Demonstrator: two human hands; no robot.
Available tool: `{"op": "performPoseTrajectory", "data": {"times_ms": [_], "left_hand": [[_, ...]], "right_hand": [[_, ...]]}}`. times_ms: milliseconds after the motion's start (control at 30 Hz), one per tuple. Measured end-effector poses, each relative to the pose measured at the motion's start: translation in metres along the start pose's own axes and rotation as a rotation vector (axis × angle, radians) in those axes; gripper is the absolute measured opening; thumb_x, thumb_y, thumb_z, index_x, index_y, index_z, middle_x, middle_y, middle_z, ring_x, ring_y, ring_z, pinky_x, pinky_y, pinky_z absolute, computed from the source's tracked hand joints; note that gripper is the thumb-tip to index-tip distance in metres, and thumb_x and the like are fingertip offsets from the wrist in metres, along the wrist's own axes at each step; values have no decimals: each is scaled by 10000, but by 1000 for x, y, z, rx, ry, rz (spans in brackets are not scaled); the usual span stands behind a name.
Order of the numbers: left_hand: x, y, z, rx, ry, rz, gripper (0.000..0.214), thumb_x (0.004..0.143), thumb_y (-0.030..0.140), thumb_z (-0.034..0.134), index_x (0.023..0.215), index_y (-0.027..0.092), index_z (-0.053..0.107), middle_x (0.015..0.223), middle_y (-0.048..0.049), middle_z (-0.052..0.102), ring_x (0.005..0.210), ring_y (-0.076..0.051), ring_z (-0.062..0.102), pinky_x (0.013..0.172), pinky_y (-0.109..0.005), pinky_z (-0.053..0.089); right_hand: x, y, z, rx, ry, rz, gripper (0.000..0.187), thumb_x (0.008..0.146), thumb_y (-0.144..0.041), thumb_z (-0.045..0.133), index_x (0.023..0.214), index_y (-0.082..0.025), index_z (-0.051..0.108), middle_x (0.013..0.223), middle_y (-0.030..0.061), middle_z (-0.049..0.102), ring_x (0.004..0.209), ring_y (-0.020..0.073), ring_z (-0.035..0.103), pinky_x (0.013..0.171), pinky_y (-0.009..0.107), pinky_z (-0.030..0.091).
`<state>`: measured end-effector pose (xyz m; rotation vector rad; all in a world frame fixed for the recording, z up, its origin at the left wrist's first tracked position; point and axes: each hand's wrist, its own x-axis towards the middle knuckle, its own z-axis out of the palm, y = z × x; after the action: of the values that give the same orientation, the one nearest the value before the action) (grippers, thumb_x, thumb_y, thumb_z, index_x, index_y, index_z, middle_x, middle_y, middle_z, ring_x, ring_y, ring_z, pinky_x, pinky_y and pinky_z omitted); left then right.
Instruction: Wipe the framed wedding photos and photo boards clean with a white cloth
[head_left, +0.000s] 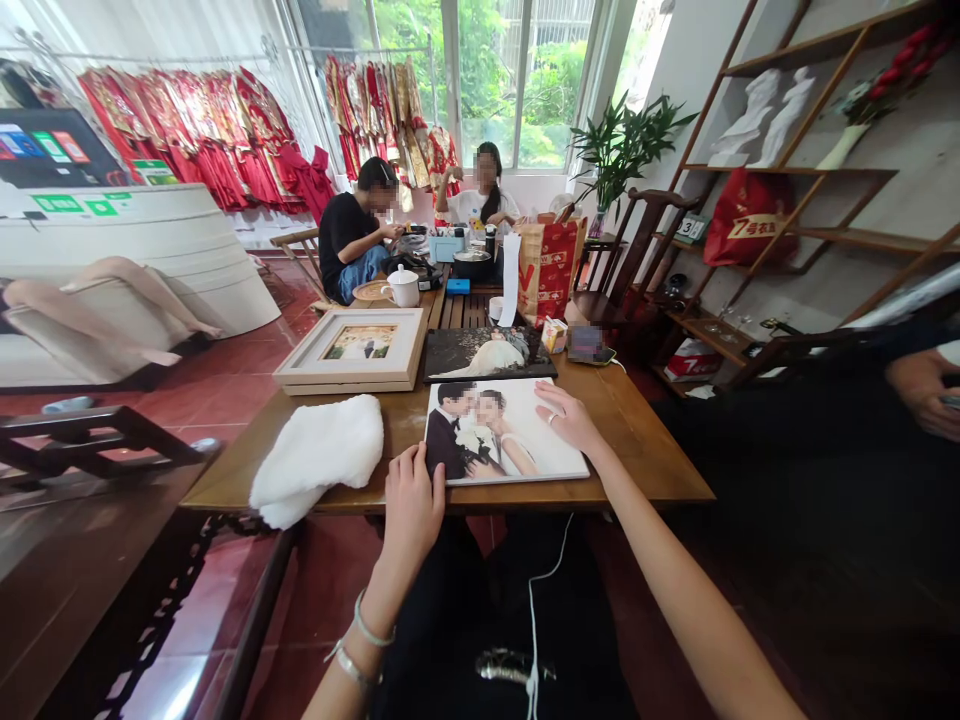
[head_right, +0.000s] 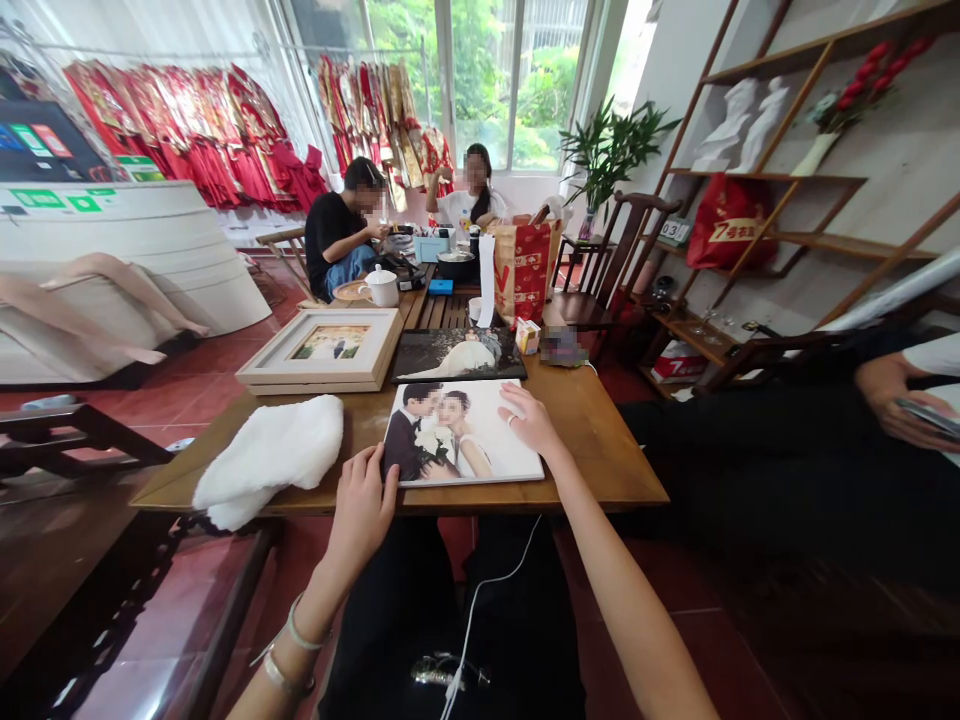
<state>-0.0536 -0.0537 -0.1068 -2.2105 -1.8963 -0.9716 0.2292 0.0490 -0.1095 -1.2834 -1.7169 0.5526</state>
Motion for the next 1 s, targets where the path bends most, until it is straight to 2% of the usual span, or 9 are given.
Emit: {"op": "performPoseTrajectory", "data": {"times_ms": [633, 833, 933, 1000], "left_hand": [[-2, -3, 11, 103, 120, 34, 405, 930, 309, 335, 1211, 89, 527, 1120, -178, 580, 1037, -316, 505, 860, -452, 435], [-1, -9, 14, 72, 104, 47, 409, 925, 321, 340, 1201, 82, 525, 1111, -187, 579, 1044, -322, 509, 882, -484, 435], [0, -6, 3, -68, 68, 49, 429, 919, 342, 350, 1247, 98, 480, 1140, -178, 560, 1066, -305, 525, 902, -478, 448], [0, -4, -16, -176, 58, 60, 449, 911, 336, 369, 1311, 138, 414, 1184, -151, 536, 1069, -269, 548, 904, -435, 470]], "right_hand": [[1, 5, 6, 56, 61, -6, 303, 748, -263, 621, 1035, -217, 703, 1241, 97, 625, 1206, 251, 542, 1076, 469, 366], [2, 6, 9, 86, 87, -11, 292, 735, -261, 635, 1014, -215, 710, 1217, 100, 640, 1185, 254, 559, 1073, 474, 369], [1, 6, 9, 75, 85, -12, 295, 738, -263, 628, 1017, -211, 708, 1222, 104, 636, 1181, 254, 562, 1073, 472, 369], [1, 6, 8, 64, 80, -13, 299, 744, -261, 618, 1023, -199, 705, 1226, 113, 633, 1186, 257, 559, 1077, 470, 362]]}}
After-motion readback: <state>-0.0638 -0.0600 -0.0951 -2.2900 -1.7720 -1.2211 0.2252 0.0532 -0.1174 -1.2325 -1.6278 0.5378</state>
